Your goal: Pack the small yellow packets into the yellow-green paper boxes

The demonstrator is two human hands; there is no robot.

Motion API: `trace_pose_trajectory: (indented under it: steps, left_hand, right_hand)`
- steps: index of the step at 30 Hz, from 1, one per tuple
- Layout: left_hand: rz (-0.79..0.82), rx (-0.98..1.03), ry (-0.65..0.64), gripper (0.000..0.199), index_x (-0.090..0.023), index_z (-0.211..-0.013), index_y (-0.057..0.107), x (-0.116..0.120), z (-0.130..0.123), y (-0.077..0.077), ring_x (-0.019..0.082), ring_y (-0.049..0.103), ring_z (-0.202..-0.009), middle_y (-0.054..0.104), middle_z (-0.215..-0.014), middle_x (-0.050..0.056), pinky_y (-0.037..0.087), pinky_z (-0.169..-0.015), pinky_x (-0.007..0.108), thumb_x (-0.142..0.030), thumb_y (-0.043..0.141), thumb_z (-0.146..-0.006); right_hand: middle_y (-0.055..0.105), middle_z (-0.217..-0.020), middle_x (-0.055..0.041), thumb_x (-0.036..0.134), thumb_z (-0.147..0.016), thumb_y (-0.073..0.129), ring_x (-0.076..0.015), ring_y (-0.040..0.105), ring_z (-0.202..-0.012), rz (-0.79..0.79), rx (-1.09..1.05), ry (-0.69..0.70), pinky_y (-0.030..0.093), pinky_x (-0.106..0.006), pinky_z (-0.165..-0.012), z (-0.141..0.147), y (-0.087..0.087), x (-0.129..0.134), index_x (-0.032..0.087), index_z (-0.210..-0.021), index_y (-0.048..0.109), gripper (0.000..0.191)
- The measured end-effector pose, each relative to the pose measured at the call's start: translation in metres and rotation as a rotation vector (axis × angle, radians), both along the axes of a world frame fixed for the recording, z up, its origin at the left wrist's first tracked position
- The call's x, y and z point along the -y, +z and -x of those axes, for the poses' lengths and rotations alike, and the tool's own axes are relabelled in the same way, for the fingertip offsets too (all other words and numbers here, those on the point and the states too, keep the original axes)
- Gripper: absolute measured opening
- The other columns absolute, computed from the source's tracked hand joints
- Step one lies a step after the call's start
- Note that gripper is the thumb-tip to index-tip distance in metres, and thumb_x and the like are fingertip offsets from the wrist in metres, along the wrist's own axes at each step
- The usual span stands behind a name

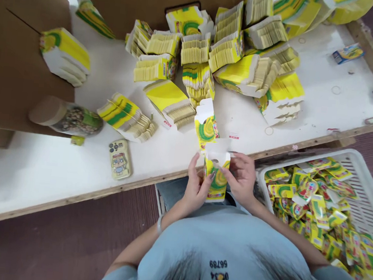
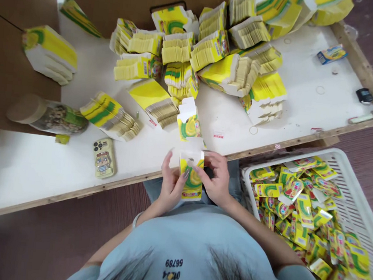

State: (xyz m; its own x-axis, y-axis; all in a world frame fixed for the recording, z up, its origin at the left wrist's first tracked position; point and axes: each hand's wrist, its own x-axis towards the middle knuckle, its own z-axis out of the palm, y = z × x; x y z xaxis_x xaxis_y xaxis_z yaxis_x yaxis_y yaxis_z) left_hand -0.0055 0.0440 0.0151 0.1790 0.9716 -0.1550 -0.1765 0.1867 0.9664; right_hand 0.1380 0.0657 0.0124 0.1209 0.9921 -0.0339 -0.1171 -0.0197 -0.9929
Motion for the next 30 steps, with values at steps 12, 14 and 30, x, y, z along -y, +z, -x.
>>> trace_pose_trajectory:
  steps: [12, 14, 30]
  left_hand:
    - [0.060, -0.097, -0.126, 0.048, -0.025, -0.141, 0.039, 0.015, 0.016, -0.010, 0.011, 0.056, -0.064, 0.066, -0.084, 0.000, 0.048, -0.061, 0.022, -0.047, 0.052, -0.100]
    - [0.049, -0.123, -0.100, 0.068, -0.028, -0.157, 0.018, 0.015, 0.016, -0.011, 0.013, 0.063, -0.069, 0.069, -0.087, 0.001, 0.054, -0.068, 0.026, -0.050, 0.049, -0.101]
    - [-0.086, -0.378, -0.233, 0.047, -0.017, -0.140, 0.059, 0.001, 0.025, 0.004, 0.024, 0.066, -0.121, 0.067, -0.135, 0.012, 0.053, -0.103, 0.039, -0.042, 0.046, -0.102]
  right_hand:
    - [0.077, -0.094, -0.0047, 0.039, -0.091, 0.066, -0.0177, 0.073, -0.081, 0.033, 0.161, 0.111, 0.060, -0.029, -0.073, -0.018, -0.016, 0.026, 0.023, -0.092, 0.075, 0.019]
    - [0.078, -0.103, -0.0053, 0.038, -0.092, 0.066, -0.0190, 0.075, -0.088, -0.006, 0.197, 0.100, 0.062, -0.033, -0.080, -0.021, -0.019, 0.027, 0.025, -0.107, 0.074, 0.021]
    - [0.077, -0.094, -0.0040, 0.030, -0.082, 0.075, -0.0154, 0.074, -0.077, 0.314, -0.161, 0.575, 0.063, -0.028, -0.066, -0.039, 0.011, 0.013, 0.020, -0.118, 0.065, 0.039]
